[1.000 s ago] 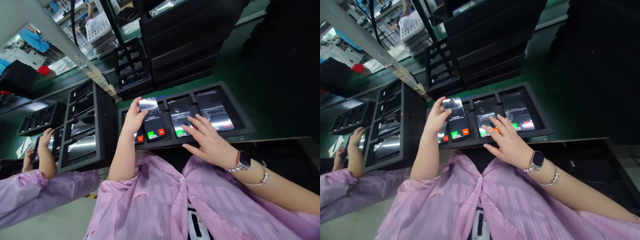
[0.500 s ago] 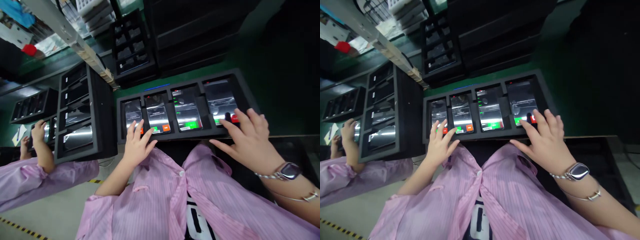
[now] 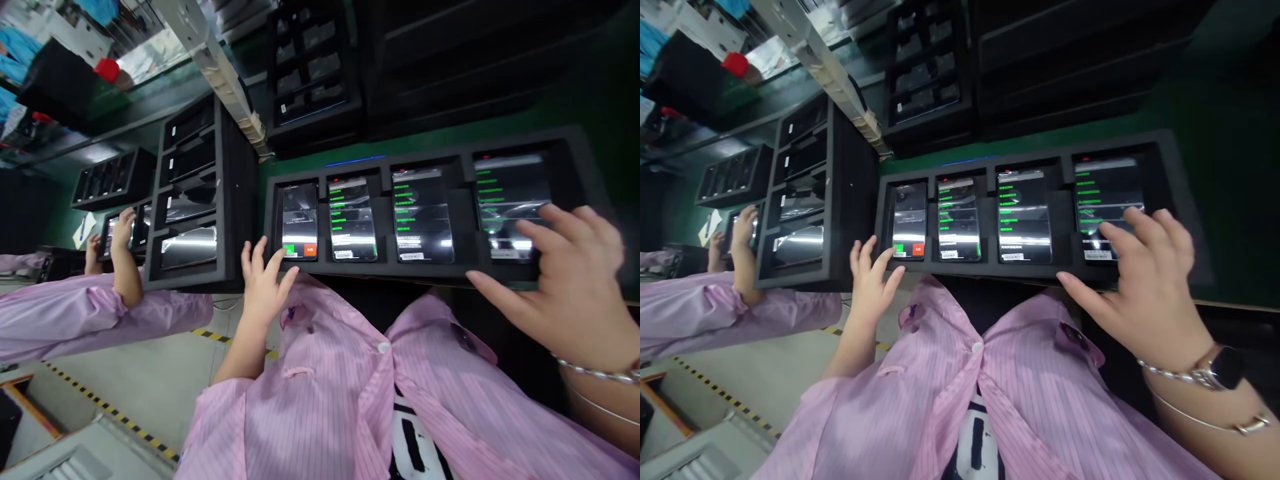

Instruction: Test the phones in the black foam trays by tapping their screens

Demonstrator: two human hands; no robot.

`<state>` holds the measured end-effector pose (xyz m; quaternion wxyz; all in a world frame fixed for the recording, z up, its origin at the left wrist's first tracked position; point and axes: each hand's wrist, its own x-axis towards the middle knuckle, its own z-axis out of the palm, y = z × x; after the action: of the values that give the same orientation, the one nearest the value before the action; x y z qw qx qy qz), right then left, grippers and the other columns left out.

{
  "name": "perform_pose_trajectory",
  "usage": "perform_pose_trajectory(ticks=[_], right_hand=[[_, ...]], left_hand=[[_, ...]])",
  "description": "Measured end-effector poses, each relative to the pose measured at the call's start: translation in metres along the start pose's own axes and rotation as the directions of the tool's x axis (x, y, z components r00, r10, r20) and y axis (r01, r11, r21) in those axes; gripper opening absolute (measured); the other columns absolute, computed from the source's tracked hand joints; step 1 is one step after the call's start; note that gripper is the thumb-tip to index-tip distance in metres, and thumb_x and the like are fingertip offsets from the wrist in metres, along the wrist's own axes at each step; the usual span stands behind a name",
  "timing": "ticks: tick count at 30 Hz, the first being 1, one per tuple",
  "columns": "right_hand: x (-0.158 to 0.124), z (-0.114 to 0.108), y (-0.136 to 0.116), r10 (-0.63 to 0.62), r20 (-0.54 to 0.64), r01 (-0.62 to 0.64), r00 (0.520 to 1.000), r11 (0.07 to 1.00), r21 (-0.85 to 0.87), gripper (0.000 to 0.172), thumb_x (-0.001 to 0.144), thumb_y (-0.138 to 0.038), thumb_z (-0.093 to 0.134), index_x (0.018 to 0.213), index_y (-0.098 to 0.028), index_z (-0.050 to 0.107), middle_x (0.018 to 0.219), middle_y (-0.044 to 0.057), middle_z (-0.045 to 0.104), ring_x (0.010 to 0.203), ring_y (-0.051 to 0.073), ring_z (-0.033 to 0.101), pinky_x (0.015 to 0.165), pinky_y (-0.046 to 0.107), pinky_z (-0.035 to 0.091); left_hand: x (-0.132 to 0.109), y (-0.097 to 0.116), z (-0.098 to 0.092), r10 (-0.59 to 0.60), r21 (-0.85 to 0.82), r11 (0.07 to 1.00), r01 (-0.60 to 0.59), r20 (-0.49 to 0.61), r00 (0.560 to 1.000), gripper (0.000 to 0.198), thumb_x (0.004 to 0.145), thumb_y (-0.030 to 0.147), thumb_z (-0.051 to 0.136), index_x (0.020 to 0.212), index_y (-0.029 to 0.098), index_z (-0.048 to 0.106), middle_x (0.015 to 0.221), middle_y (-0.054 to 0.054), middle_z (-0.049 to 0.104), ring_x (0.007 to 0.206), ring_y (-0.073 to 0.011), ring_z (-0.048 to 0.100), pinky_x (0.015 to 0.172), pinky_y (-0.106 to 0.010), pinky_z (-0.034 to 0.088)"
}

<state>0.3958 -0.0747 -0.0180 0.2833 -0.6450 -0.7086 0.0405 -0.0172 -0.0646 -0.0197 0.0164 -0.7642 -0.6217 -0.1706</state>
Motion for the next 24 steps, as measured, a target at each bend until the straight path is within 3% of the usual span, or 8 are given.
perform_pose_trajectory(ticks=[2, 5, 7, 10, 14, 19, 24], right_hand=[[0.001, 0.001, 0.003, -0.042, 0.001, 0.042, 0.999, 0.999, -0.010, 0.085, 0.096, -0.077, 0.046, 0.146, -0.010, 0.056, 0.150, 0.029, 0.052, 0.151, 0.043, 0.042, 0.127, 0.062, 0.030], [0.003, 0.002, 0.007, -0.151, -0.025, 0.150, 0.988, 0.988, -0.042, 0.072, 0.099, -0.067, 0.050, 0.141, -0.010, 0.058, 0.145, 0.029, 0.055, 0.148, 0.043, 0.046, 0.124, 0.062, 0.036], [0.004, 0.004, 0.005, -0.231, -0.018, 0.229, 0.973, 0.971, -0.067, 0.060, 0.101, -0.060, 0.053, 0.133, -0.010, 0.063, 0.142, 0.028, 0.057, 0.142, 0.045, 0.051, 0.120, 0.065, 0.039], [0.007, 0.009, -0.003, -0.267, 0.060, 0.272, 0.962, 0.957, -0.101, 0.050, 0.102, -0.053, 0.055, 0.124, -0.011, 0.069, 0.139, 0.027, 0.056, 0.135, 0.046, 0.055, 0.114, 0.072, 0.041], [0.010, 0.013, -0.014, -0.255, 0.093, 0.263, 0.963, 0.960, -0.091, 0.051, 0.102, -0.053, 0.056, 0.126, -0.011, 0.070, 0.137, 0.027, 0.055, 0.132, 0.047, 0.056, 0.111, 0.076, 0.040], [0.006, 0.025, -0.022, -0.274, 0.098, 0.277, 0.957, 0.961, -0.012, 0.058, 0.102, -0.057, 0.054, 0.144, -0.016, 0.058, 0.151, 0.023, 0.054, 0.146, 0.044, 0.046, 0.120, 0.075, 0.031], [0.001, 0.036, -0.031, -0.386, 0.060, 0.389, 0.921, 0.920, -0.046, 0.060, 0.103, -0.050, 0.058, 0.150, -0.014, 0.050, 0.148, 0.017, 0.061, 0.144, 0.038, 0.052, 0.125, 0.067, 0.029]], left_hand=[[0.003, 0.004, -0.004, 0.016, -0.005, 1.000, -0.016, -0.062, 0.998, 0.051, 0.100, 0.055, 0.062, 0.139, 0.023, 0.063, 0.166, -0.019, 0.035, 0.159, -0.0443, 0.021, 0.125, -0.065, 0.029], [0.013, 0.018, -0.010, 0.102, -0.077, 0.991, -0.112, -0.122, 0.987, 0.063, 0.100, 0.057, 0.061, 0.150, 0.020, 0.051, 0.163, -0.022, 0.038, 0.158, -0.0405, 0.026, 0.127, -0.063, 0.028], [0.022, 0.031, -0.011, 0.156, -0.101, 0.982, -0.161, -0.063, 0.986, 0.063, 0.100, 0.060, 0.059, 0.150, 0.022, 0.052, 0.162, -0.021, 0.042, 0.156, -0.0396, 0.030, 0.127, -0.063, 0.027], [0.034, 0.052, -0.006, 0.200, -0.076, 0.978, -0.192, 0.115, 0.973, 0.068, 0.094, 0.071, 0.061, 0.147, 0.028, 0.058, 0.164, -0.018, 0.040, 0.154, -0.0422, 0.034, 0.127, -0.067, 0.024], [0.044, 0.071, 0.001, 0.241, -0.065, 0.970, -0.233, 0.202, 0.949, 0.073, 0.090, 0.076, 0.062, 0.148, 0.030, 0.060, 0.165, -0.018, 0.039, 0.152, -0.0425, 0.036, 0.127, -0.069, 0.020], [0.047, 0.073, 0.010, 0.204, -0.021, 0.979, -0.203, 0.168, 0.965, 0.071, 0.091, 0.075, 0.062, 0.143, 0.027, 0.065, 0.161, -0.018, 0.045, 0.150, -0.0444, 0.036, 0.126, -0.069, 0.022], [0.047, 0.072, 0.020, 0.215, -0.011, 0.977, -0.215, 0.108, 0.971, 0.074, 0.091, 0.074, 0.064, 0.146, 0.024, 0.062, 0.160, -0.018, 0.047, 0.154, -0.0464, 0.031, 0.127, -0.069, 0.020]])
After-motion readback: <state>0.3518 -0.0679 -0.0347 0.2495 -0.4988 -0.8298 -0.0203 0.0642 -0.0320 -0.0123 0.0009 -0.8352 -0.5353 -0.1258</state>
